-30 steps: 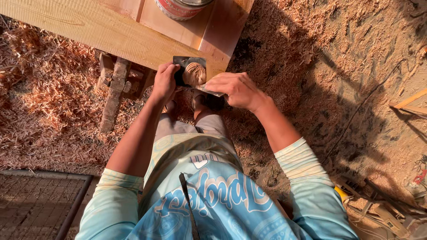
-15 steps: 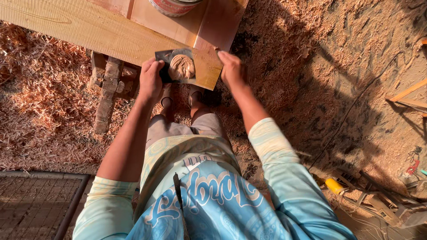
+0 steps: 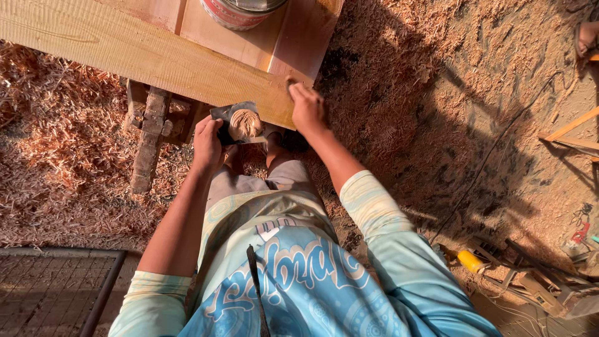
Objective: The person mixes wood filler on a putty knife and applies it to the seams and surface of a wooden door using a small block. The person spreads the filler along the joints and panels of the door.
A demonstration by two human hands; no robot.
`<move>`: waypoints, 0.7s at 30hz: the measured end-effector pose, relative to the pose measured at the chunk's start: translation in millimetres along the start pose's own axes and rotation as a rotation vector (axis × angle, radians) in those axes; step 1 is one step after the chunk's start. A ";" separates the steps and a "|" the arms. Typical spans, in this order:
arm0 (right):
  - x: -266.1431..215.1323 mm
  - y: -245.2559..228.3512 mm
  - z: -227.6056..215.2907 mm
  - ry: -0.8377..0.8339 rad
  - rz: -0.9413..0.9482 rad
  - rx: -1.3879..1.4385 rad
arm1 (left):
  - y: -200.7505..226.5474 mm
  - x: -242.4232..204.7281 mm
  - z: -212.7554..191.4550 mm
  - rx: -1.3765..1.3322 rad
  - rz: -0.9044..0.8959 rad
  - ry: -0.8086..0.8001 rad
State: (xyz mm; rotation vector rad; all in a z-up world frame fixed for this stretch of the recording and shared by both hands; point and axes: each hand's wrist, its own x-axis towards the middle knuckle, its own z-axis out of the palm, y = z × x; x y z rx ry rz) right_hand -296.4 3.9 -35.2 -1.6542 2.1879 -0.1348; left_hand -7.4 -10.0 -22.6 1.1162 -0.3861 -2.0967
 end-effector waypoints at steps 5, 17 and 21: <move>-7.2 8.6 -25.1 -0.372 0.028 0.117 | 3.3 -2.8 4.0 -0.009 0.020 -0.011; -15.9 80.5 -41.7 0.117 -0.665 -0.158 | -15.3 -12.3 -7.9 0.043 -0.014 0.071; 7.4 69.0 -51.8 -0.290 0.086 -0.024 | -20.1 -13.0 -1.7 0.026 -0.018 0.035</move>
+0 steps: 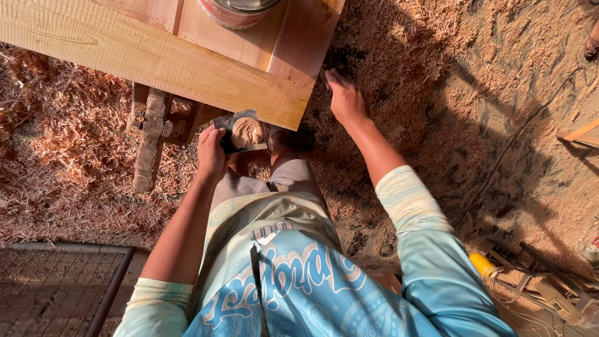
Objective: The person mixes wood filler on a putty knife and applies it to the seams and surface of a wooden door using a small block. The person spreads the filler along the joints and panels of the door.
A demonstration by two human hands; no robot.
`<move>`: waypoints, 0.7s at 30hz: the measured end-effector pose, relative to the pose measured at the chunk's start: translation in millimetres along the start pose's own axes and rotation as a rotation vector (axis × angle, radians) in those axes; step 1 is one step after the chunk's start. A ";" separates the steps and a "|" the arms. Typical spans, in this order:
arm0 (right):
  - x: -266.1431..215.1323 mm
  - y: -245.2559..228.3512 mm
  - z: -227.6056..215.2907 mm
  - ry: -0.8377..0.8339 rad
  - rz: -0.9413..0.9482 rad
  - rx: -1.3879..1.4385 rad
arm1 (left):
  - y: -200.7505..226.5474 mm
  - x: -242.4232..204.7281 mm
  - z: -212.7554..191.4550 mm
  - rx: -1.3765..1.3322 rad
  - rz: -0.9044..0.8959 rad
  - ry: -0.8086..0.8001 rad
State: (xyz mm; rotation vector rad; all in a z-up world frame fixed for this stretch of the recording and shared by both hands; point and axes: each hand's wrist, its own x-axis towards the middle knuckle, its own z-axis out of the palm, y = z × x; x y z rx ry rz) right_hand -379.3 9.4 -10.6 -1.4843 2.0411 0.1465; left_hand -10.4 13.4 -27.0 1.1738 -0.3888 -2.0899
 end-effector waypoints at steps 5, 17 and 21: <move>-7.0 -74.4 45.6 0.579 -0.318 -0.111 | 0.5 3.6 7.3 0.012 0.025 0.014; 9.0 -113.8 53.0 0.757 -0.534 -0.165 | -5.9 3.4 -3.3 -0.021 0.044 0.066; 12.6 -88.2 59.9 0.076 -0.287 0.012 | -6.6 4.1 -11.4 -0.052 0.028 0.156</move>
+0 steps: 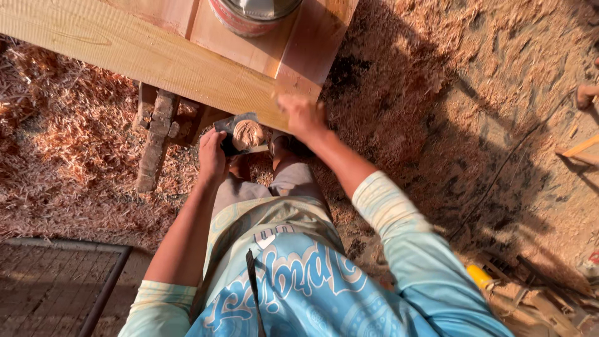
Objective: The person mixes wood filler on a putty knife and applies it to the seams and surface of a wooden door using a small block. The person spreads the filler along the joints and panels of the door.
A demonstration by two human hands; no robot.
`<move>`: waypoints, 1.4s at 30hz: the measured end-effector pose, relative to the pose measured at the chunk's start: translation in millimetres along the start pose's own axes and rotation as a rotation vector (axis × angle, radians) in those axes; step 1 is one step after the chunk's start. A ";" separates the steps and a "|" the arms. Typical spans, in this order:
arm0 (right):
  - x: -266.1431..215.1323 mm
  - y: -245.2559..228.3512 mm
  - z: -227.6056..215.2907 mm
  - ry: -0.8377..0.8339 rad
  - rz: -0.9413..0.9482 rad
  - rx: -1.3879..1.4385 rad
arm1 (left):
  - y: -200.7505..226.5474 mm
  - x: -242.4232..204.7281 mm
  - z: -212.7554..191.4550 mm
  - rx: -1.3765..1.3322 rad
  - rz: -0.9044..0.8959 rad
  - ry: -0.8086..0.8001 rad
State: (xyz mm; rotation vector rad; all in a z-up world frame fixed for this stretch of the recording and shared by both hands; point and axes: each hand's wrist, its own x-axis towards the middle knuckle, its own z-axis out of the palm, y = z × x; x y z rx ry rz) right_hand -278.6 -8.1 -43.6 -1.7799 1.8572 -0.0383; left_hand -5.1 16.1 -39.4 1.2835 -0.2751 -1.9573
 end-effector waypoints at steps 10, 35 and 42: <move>-16.5 33.6 2.2 0.178 -0.064 -0.089 | 6.7 2.1 9.6 0.039 0.007 -0.157; -59.3 45.2 28.3 0.364 0.040 -0.028 | -26.8 26.4 11.7 0.019 -0.016 -0.121; -0.5 28.8 6.8 0.386 0.089 0.035 | -21.1 17.3 16.6 0.049 -0.082 -0.008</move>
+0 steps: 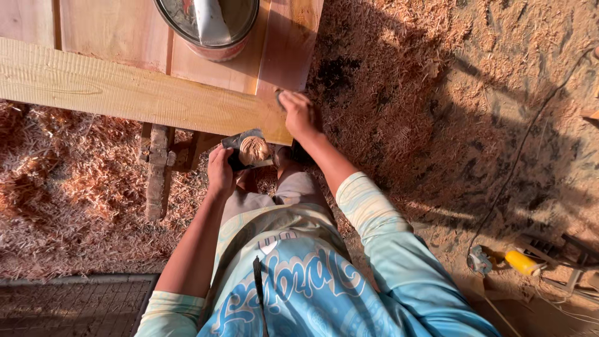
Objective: The person mixes wood filler on a putty knife and applies it to the seams and surface of a wooden door using a small block. The person spreads the filler along the joints and panels of the door.
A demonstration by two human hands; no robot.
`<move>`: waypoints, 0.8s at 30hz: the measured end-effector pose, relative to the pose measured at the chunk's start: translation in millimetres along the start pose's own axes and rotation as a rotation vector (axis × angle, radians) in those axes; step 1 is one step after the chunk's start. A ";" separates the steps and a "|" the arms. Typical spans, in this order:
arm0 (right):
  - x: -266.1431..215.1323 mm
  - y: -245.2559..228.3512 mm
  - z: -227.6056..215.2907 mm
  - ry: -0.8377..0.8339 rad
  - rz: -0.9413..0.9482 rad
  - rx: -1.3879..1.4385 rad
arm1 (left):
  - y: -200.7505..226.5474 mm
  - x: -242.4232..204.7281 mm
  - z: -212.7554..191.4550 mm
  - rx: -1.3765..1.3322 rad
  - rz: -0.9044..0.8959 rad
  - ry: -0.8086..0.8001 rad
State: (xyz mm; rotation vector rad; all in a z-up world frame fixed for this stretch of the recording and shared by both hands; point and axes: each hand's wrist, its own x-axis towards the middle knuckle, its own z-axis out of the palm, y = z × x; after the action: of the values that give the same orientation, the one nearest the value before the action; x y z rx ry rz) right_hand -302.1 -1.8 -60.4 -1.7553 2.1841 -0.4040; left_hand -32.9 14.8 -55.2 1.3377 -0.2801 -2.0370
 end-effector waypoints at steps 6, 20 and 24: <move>-33.6 23.0 9.1 -0.320 -0.073 0.095 | 10.7 -10.1 -1.0 0.041 0.026 -0.049; -37.8 17.4 -26.9 -0.255 0.294 0.134 | 6.8 -4.5 -0.1 0.037 0.001 -0.056; -10.8 -11.8 -26.2 -0.130 0.388 0.137 | 10.9 -3.6 -1.3 0.061 -0.013 -0.063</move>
State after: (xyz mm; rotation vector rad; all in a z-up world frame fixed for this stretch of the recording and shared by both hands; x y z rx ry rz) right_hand -300.1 6.9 -31.1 -1.2137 2.2721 -0.3244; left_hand -26.4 9.2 -47.5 1.3162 -0.3649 -2.0994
